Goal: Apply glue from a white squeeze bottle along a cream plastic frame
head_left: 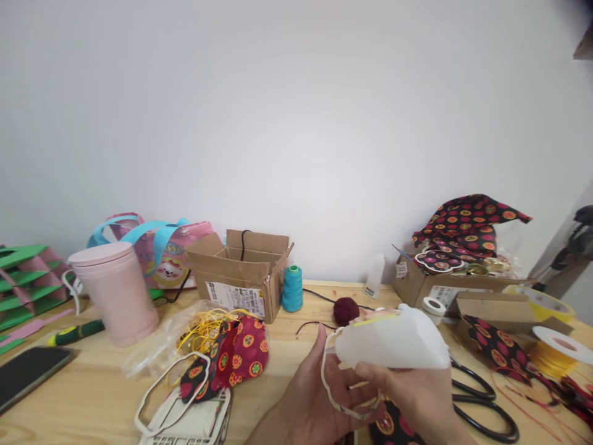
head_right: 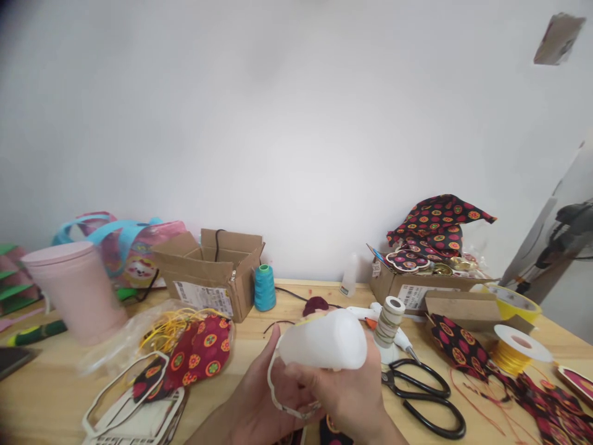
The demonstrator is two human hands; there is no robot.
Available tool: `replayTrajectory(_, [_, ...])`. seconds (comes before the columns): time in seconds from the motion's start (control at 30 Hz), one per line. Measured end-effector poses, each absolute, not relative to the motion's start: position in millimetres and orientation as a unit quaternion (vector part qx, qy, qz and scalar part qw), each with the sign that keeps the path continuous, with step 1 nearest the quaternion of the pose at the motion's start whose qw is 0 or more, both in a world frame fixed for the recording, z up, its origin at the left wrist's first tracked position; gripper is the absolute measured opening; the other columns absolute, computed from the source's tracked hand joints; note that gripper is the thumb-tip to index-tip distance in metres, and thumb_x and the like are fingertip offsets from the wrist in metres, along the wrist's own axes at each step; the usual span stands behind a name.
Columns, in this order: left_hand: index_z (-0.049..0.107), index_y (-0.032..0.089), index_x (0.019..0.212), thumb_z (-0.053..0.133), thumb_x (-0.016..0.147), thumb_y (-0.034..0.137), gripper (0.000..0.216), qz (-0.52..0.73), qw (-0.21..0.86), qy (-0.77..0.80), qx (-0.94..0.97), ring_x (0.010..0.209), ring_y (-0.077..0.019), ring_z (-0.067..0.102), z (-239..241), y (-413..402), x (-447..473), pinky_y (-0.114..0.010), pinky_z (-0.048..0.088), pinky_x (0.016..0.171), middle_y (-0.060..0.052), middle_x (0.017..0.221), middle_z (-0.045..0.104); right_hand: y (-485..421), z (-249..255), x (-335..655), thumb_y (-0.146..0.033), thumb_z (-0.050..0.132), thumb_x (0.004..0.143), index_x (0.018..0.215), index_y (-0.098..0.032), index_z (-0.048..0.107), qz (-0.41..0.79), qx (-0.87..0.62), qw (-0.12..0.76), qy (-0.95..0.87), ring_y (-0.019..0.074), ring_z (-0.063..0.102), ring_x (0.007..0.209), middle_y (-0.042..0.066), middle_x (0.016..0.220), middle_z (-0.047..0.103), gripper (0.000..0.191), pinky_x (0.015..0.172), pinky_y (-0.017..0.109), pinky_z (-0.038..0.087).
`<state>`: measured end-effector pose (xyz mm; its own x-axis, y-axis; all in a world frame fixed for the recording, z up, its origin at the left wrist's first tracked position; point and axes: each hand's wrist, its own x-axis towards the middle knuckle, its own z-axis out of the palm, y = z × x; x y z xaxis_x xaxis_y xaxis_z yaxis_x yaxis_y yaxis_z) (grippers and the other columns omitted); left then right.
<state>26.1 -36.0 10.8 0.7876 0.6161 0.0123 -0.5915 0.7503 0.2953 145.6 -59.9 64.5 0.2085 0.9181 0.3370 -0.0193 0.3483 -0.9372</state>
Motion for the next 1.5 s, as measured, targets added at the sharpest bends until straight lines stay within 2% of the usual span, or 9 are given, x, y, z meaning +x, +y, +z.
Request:
replayTrajectory(0.23, [0.051,0.008,0.112,0.03,0.076,0.063,0.069,0.316,0.939,0.022,0.137,0.08,-0.0212,0.058,13,-36,27,-0.032,0.036,0.075,-0.014,0.096,0.062,-61,66,146,-0.03,0.079,0.038,0.087,-0.02,0.05,0.417,-0.409,0.636,-0.504,0.0187,0.062,0.057,-0.001,0.067,0.065,0.058,0.048,0.022,0.053])
replayTrajectory(0.43, [0.051,0.013,0.114,0.031,0.077,0.061,0.064,0.329,0.93,0.049,0.154,0.079,-0.0227,0.058,12,-36,26,-0.036,0.035,0.077,-0.013,0.092,0.063,-57,65,147,-0.032,0.077,0.044,0.075,-0.019,0.053,0.385,-0.437,0.643,-0.498,0.0195,0.063,0.058,0.001,0.063,0.066,0.042,0.052,0.023,0.053])
replayTrajectory(0.63, [0.05,0.008,0.113,0.03,0.075,0.063,0.07,0.314,0.94,0.019,0.133,0.077,-0.0203,0.058,8,-35,26,-0.034,0.036,0.077,-0.014,0.093,0.062,-60,62,146,-0.034,0.079,0.037,0.09,-0.021,0.05,0.414,-0.414,0.631,-0.51,0.0208,0.064,0.061,0.001,0.073,0.067,0.062,0.051,0.023,0.054])
replayTrajectory(0.8, [0.052,0.01,0.111,0.031,0.076,0.063,0.067,0.313,0.94,0.027,0.136,0.083,-0.0234,0.058,10,-35,25,-0.036,0.035,0.08,-0.013,0.092,0.064,-59,60,149,-0.034,0.078,0.042,0.08,-0.019,0.052,0.408,-0.416,0.632,-0.511,0.0213,0.064,0.061,0.002,0.067,0.067,0.049,0.053,0.024,0.054])
replayTrajectory(0.97, [0.043,0.008,0.119,0.029,0.077,0.06,0.069,0.321,0.937,0.003,0.134,0.088,-0.0238,0.056,15,-35,27,-0.033,0.034,0.08,-0.016,0.101,0.06,-60,58,148,-0.03,0.081,0.036,0.092,-0.02,0.051,0.466,-0.349,0.624,-0.521,0.0227,0.064,0.07,0.003,0.078,0.067,0.064,0.059,0.026,0.054])
replayTrajectory(1.1, [0.042,0.009,0.12,0.032,0.076,0.062,0.07,0.32,0.939,0.012,0.127,0.083,-0.0222,0.057,12,-35,27,-0.032,0.035,0.079,-0.014,0.099,0.061,-61,60,147,-0.031,0.079,0.041,0.087,-0.021,0.051,0.464,-0.354,0.622,-0.522,0.0216,0.064,0.069,0.002,0.078,0.066,0.055,0.058,0.025,0.055])
replayTrajectory(1.23, [0.037,0.007,0.124,0.028,0.078,0.061,0.071,0.322,0.936,0.002,0.145,0.087,-0.0239,0.056,15,-37,27,-0.032,0.034,0.078,-0.017,0.102,0.059,-62,60,149,-0.032,0.08,0.039,0.093,-0.022,0.051,0.464,-0.372,0.601,-0.534,0.0233,0.063,0.077,0.004,0.088,0.066,0.063,0.064,0.026,0.054])
replayTrajectory(1.37, [0.039,0.006,0.122,0.025,0.078,0.061,0.072,0.312,0.938,-0.011,0.152,0.095,-0.025,0.054,21,-37,27,-0.032,0.032,0.083,-0.016,0.105,0.059,-63,58,149,-0.035,0.079,0.042,0.09,-0.022,0.052,0.456,-0.367,0.597,-0.549,0.0244,0.062,0.081,0.005,0.089,0.065,0.057,0.067,0.03,0.054])
replayTrajectory(1.5, [0.044,0.005,0.118,0.021,0.08,0.059,0.07,0.325,0.931,-0.027,0.161,0.094,-0.0247,0.054,24,-38,28,-0.031,0.032,0.081,-0.016,0.101,0.061,-64,57,149,-0.03,0.081,0.038,0.093,-0.022,0.051,0.462,-0.36,0.601,-0.544,0.024,0.063,0.075,0.005,0.086,0.066,0.063,0.065,0.031,0.054])
